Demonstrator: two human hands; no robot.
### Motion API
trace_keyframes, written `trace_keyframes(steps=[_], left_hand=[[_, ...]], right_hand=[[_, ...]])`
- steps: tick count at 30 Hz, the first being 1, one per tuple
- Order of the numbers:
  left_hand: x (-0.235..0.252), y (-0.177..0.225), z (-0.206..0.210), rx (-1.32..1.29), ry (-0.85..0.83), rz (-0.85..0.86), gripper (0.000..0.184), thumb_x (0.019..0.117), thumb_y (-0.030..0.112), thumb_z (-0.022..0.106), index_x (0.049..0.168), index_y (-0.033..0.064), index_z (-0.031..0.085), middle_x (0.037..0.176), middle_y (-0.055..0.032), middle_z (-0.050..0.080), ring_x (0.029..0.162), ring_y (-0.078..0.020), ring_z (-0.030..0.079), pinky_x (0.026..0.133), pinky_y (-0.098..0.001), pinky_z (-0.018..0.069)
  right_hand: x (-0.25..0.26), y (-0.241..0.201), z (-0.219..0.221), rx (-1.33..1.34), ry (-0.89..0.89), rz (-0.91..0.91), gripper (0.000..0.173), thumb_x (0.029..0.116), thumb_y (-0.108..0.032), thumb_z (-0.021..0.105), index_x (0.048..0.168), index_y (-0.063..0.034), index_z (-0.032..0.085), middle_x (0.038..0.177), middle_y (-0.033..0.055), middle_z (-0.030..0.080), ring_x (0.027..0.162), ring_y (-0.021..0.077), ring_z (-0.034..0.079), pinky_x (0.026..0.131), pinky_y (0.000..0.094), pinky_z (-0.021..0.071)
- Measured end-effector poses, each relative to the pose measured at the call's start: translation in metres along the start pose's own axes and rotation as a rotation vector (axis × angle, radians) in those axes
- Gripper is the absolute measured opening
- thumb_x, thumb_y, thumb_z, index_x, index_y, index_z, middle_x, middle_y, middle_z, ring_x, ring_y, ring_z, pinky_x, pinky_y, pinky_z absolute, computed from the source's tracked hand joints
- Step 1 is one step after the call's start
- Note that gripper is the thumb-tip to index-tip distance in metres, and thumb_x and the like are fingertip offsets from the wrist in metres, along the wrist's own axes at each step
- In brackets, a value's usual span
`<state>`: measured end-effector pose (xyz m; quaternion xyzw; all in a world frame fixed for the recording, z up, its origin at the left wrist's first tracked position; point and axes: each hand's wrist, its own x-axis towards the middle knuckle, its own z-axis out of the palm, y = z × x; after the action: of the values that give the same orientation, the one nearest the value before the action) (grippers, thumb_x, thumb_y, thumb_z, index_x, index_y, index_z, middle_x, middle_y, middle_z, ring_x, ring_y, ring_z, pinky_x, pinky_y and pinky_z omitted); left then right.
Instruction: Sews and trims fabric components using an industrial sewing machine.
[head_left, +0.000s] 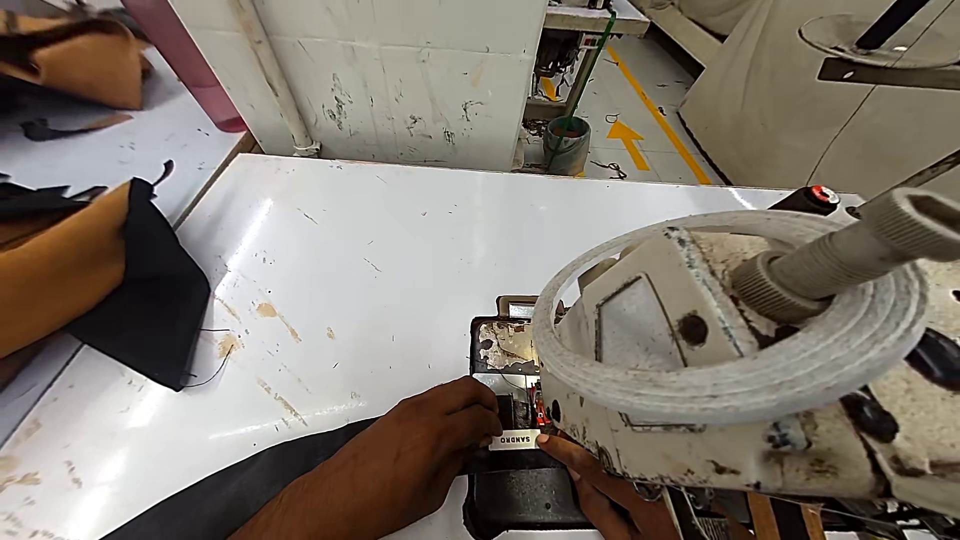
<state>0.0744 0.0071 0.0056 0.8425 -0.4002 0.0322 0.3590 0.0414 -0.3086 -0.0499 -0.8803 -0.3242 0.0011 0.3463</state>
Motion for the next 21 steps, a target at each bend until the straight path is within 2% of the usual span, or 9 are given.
trace_keyframes(steps=[4,8,11,15,17,19,21], left_hand=[[0.000,-0.001,0.000,-0.024,-0.005,0.002,0.018,0.1054,0.017,0.053,0.106,0.0114,0.070,0.114,-0.0034,0.066,0.107,-0.0076,0.064,0.093,-0.0200,0.0535],[0.000,-0.001,-0.001,-0.022,-0.011,0.022,0.016,0.1047,0.014,0.053,0.106,0.0109,0.069,0.113,-0.0040,0.066,0.108,-0.0091,0.064,0.093,-0.0210,0.0537],[0.000,0.003,0.000,0.060,0.012,0.102,0.019,0.1018,0.007,0.050,0.110,0.0102,0.068,0.113,-0.0061,0.066,0.110,-0.0151,0.064,0.096,-0.0260,0.0527],[0.002,0.013,0.005,0.220,0.110,0.187,0.022,0.1023,0.006,0.048,0.115,0.0108,0.065,0.115,-0.0064,0.067,0.107,-0.0188,0.064,0.093,-0.0290,0.0530],[0.003,0.015,0.006,0.232,0.122,0.196,0.021,0.1021,0.006,0.048,0.114,0.0105,0.065,0.114,-0.0059,0.067,0.107,-0.0184,0.064,0.094,-0.0280,0.0528],[0.004,0.014,0.006,0.230,0.112,0.189,0.020,0.1005,0.007,0.049,0.111,0.0113,0.066,0.112,-0.0041,0.067,0.107,-0.0168,0.064,0.095,-0.0255,0.0517],[0.003,0.011,0.005,0.206,0.078,0.147,0.020,0.0983,0.008,0.051,0.109,0.0131,0.067,0.111,-0.0020,0.068,0.107,-0.0150,0.064,0.095,-0.0256,0.0517]], right_hand=[[0.002,-0.003,0.000,0.035,0.028,-0.027,0.036,0.1055,-0.019,0.051,0.138,-0.0210,0.065,0.133,0.0038,0.068,0.128,0.0138,0.061,0.110,0.0353,0.0483],[0.000,0.004,0.000,-0.039,-0.002,-0.034,0.038,0.1048,-0.024,0.049,0.140,-0.0245,0.064,0.131,0.0020,0.069,0.124,0.0130,0.062,0.107,0.0358,0.0505],[0.004,-0.002,-0.003,-0.087,-0.016,-0.055,0.040,0.1043,-0.020,0.047,0.140,-0.0220,0.063,0.131,0.0036,0.069,0.124,0.0127,0.062,0.107,0.0332,0.0490],[0.007,-0.011,-0.009,-0.171,-0.012,-0.085,0.038,0.1045,-0.022,0.047,0.138,-0.0194,0.065,0.125,0.0068,0.071,0.117,0.0157,0.066,0.103,0.0344,0.0516],[0.006,-0.011,-0.010,-0.231,-0.045,-0.080,0.038,0.1047,-0.025,0.046,0.139,-0.0218,0.063,0.129,0.0049,0.070,0.121,0.0162,0.065,0.104,0.0367,0.0519],[0.007,-0.013,-0.011,-0.252,-0.074,-0.067,0.039,0.1048,-0.027,0.046,0.140,-0.0231,0.062,0.130,0.0070,0.069,0.121,0.0198,0.065,0.103,0.0404,0.0520],[0.009,-0.020,-0.014,-0.271,-0.048,-0.053,0.038,0.1055,-0.030,0.047,0.140,-0.0266,0.063,0.130,0.0072,0.069,0.122,0.0199,0.065,0.105,0.0398,0.0514]])
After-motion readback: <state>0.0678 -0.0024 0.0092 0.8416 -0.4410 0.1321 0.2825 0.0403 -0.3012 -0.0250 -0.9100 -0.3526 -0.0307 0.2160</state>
